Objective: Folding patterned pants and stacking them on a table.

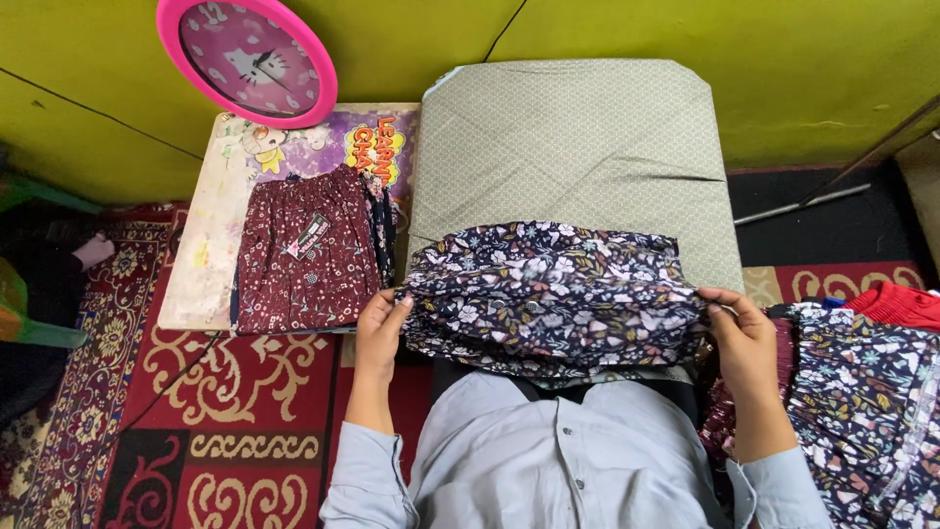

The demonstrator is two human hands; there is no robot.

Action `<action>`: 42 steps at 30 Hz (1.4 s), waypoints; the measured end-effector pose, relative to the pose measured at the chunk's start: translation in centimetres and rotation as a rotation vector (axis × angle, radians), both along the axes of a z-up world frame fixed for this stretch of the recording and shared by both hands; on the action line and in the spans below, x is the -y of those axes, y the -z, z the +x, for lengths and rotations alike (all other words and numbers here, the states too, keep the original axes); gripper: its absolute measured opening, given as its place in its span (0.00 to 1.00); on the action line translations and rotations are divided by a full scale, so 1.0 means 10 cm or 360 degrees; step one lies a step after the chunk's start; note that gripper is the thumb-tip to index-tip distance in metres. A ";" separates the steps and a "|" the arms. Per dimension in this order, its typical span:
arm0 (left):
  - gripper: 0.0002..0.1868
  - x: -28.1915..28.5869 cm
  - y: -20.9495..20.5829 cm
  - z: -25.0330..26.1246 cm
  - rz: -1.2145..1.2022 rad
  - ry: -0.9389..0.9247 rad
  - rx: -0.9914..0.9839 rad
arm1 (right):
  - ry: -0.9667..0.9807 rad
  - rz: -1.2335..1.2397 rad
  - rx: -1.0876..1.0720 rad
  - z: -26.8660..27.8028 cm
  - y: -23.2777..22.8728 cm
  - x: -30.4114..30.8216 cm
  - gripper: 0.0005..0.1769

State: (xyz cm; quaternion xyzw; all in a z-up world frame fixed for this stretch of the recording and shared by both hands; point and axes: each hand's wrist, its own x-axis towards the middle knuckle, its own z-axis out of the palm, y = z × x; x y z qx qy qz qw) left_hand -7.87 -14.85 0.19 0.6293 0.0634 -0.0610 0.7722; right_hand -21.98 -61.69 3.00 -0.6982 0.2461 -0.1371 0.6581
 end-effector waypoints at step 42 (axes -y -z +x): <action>0.12 0.51 -0.43 0.82 0.1450 0.0186 0.0549 | -0.0294 -0.1384 -0.0021 1.12 -0.27 0.76 0.16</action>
